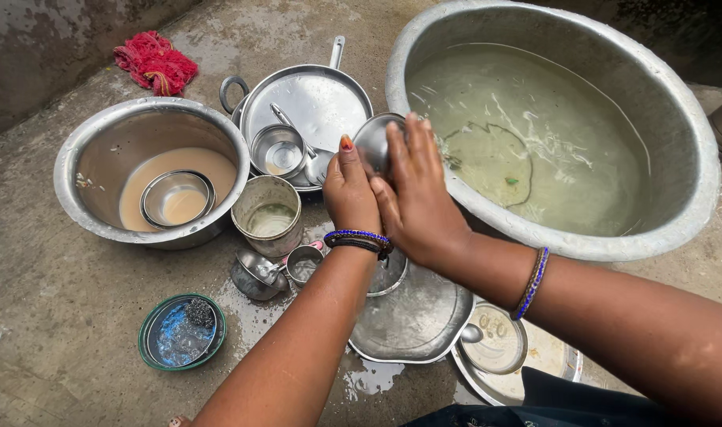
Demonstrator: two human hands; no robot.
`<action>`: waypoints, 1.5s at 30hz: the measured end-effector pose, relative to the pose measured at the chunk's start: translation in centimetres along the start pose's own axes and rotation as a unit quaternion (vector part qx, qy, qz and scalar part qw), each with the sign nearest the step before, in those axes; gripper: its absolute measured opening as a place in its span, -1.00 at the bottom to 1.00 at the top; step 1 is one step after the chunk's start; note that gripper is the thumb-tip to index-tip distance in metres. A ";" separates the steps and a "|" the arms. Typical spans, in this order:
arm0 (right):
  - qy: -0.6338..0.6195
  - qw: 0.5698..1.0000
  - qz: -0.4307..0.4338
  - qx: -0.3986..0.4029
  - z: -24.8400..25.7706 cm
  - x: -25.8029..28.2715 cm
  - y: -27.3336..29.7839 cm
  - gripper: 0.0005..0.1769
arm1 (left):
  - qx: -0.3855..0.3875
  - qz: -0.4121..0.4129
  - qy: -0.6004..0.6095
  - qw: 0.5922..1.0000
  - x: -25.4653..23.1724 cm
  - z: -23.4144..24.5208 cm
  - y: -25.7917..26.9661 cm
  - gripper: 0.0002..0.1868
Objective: The person washes various metal cups, bowls, and spoons by scrubbing them by hand in a large basin of water and then placing them in a separate pile on the floor.
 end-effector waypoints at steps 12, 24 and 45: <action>-0.319 0.817 -0.431 0.211 3.4 -1.7 -5.9 -0.03 | 0.119 -0.185 -0.115 0.969 -6.5 0.6 3.3 -0.42; -0.254 0.771 -0.578 -0.082 7.1 -23.8 -0.8 -0.68 | 0.257 -0.227 -0.164 0.925 -6.8 -2.2 3.8 -0.54; 0.048 0.902 -0.429 -0.031 9.8 -20.4 -0.5 -0.45 | 0.228 -0.116 -0.245 0.935 -3.6 -1.0 3.0 -0.65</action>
Point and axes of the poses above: each hand's wrist, its own y-axis away from the middle knuckle, its own z-axis out of the back of the hand, x = y × z, the point moved 2 cm from there along -y, towards the middle knuckle, and after that the axes turned 5 degrees about -x, right-handed, at the moved point
